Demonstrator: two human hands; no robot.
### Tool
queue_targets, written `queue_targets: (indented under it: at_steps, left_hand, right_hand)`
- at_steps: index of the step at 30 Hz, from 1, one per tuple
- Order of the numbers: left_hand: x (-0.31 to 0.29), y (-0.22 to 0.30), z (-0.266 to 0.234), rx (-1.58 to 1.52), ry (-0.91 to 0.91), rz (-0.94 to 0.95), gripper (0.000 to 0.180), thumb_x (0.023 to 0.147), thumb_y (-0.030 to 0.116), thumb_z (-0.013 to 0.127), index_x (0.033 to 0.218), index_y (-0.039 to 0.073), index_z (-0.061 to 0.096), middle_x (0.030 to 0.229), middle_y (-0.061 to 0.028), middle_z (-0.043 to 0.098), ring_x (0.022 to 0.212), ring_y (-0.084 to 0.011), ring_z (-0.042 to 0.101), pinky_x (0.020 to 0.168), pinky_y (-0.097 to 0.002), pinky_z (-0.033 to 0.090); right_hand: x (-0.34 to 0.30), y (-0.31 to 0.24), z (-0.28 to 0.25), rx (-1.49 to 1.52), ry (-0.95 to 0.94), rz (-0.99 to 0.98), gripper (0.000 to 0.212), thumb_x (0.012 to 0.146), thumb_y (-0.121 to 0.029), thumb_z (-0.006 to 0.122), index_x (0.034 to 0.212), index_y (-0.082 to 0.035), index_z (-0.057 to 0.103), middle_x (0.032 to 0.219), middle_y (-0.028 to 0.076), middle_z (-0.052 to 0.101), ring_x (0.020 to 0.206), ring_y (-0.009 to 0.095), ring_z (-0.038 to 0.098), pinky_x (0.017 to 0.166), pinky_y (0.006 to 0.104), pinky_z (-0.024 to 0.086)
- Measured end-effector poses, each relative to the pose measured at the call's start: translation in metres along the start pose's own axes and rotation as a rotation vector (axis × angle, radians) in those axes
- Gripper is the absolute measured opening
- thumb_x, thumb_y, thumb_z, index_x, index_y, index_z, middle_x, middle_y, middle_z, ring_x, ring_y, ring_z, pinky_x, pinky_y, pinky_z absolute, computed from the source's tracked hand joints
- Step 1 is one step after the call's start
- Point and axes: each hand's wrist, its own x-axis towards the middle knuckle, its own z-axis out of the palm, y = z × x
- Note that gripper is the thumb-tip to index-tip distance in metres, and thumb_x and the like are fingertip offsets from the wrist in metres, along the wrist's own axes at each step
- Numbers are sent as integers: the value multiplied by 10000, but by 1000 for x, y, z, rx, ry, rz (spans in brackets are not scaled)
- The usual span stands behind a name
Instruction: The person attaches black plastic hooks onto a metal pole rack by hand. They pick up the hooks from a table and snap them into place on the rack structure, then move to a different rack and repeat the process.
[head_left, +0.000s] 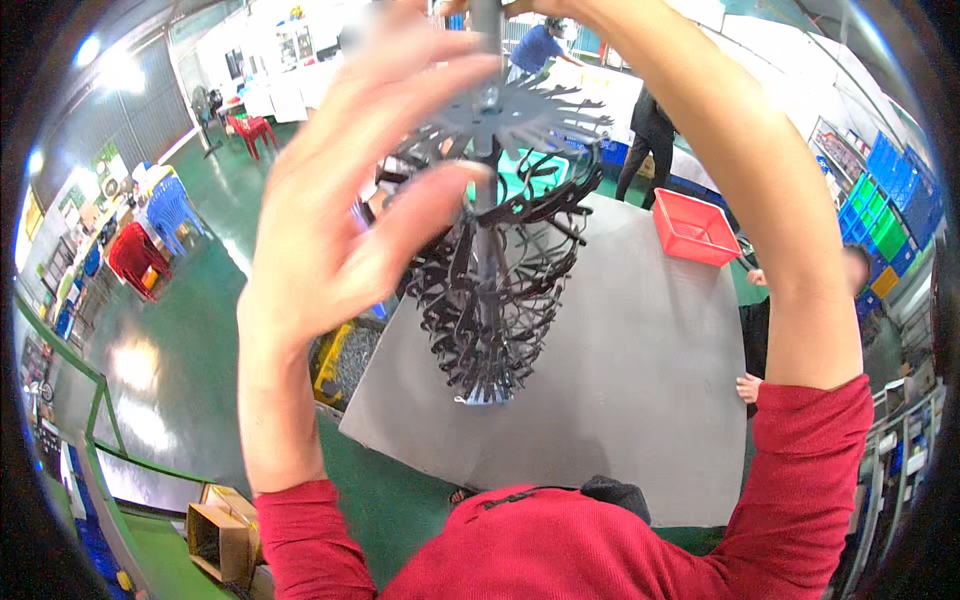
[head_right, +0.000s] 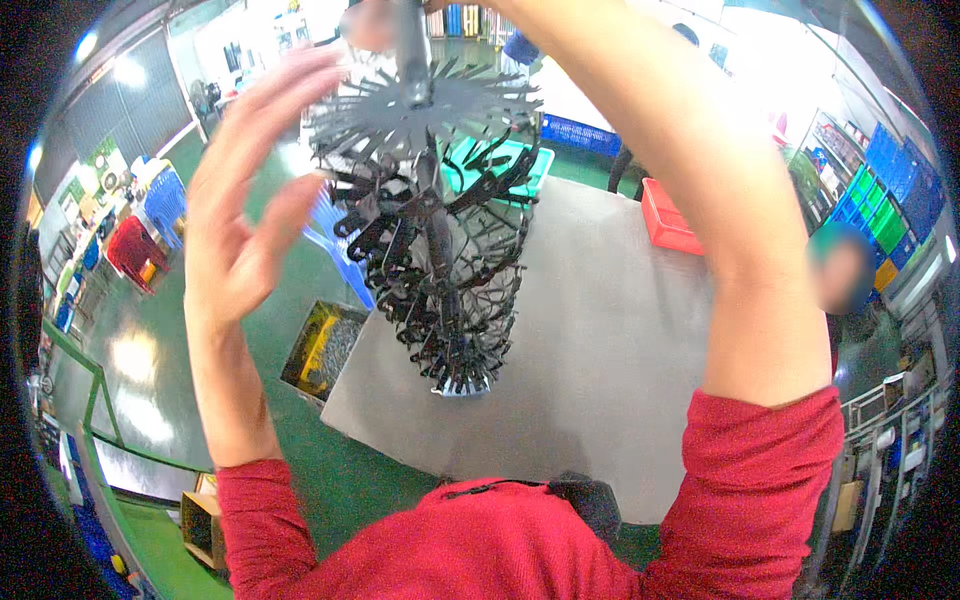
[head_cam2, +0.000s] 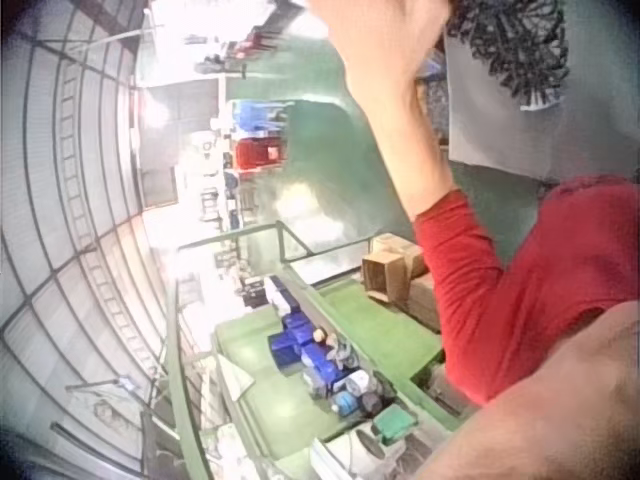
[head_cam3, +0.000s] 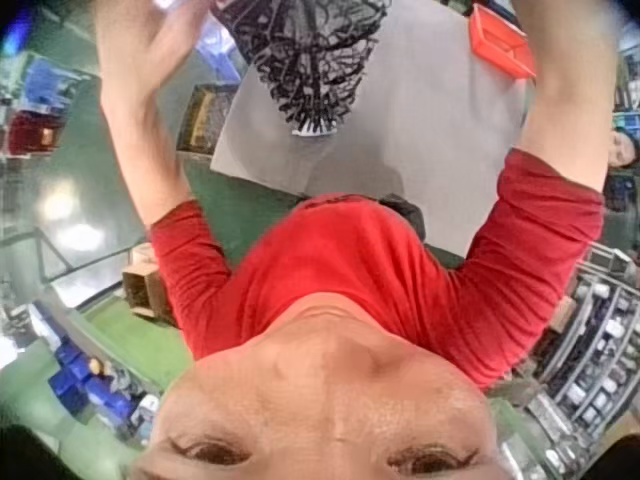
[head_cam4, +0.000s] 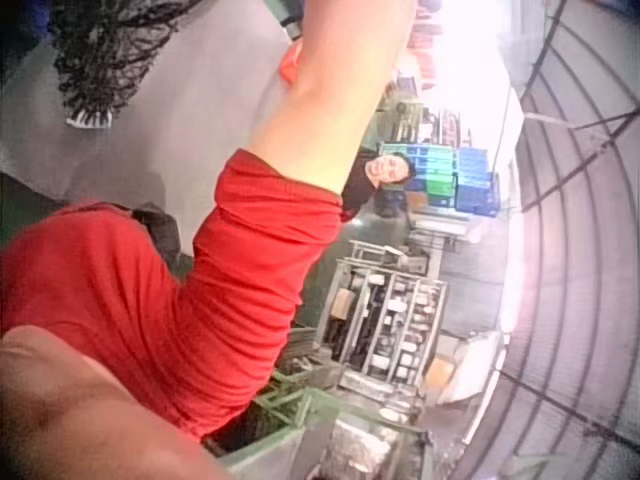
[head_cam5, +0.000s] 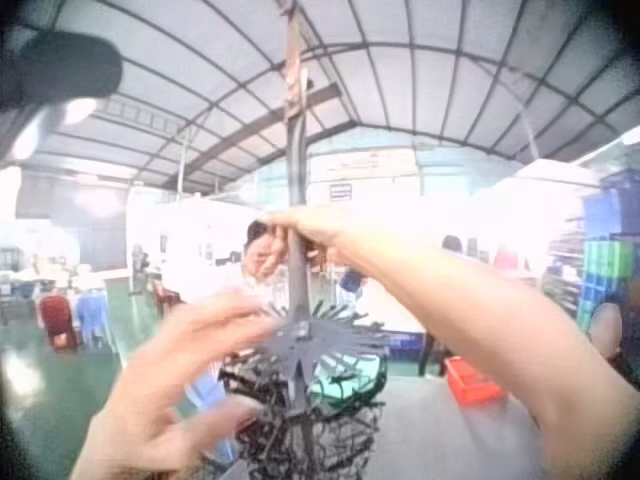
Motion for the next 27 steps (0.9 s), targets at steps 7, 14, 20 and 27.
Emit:
queue_targets:
  at_steps: [7, 14, 20, 27]
  left_hand:
    - [62, -4, 39, -142, -691, 16, 723, 776, 277, 685, 1375, 35, 360, 1441, -165, 323, 1356, -301, 265, 1106, -386, 229]
    - [76, -18, 34, -367, -860, 16, 820, 742, 213, 679, 1420, 28, 257, 1476, -152, 263, 1377, -278, 222, 1122, -377, 192]
    - [77, -15, 34, -277, -898, -18, 755, 688, 46, 569, 1396, 37, 307, 1447, -188, 302, 1350, -322, 275, 1123, -396, 211]
    - [72, -7, 50, -100, -770, -52, 691, 720, -79, 492, 1374, 99, 357, 1347, -196, 434, 1259, -348, 402, 1060, -429, 329]
  right_hand:
    - [-11, 7, -6, 220, -207, 114, 412, 950, -304, 421, 785, 1, 642, 729, 106, 667, 634, 202, 634, 638, 344, 515]
    - [-2, 5, -14, 59, -11, 84, 294, 906, -323, 516, 761, -82, 603, 690, 74, 657, 617, 180, 633, 556, 339, 485]
    - [-12, 8, -19, 98, -67, 59, 261, 893, -294, 537, 748, -86, 598, 683, 62, 657, 602, 174, 636, 537, 352, 453]
    - [-31, 3, -16, -508, 222, -35, 312, 806, -361, 633, 887, -60, 654, 779, 134, 661, 774, 226, 654, 608, 377, 477]
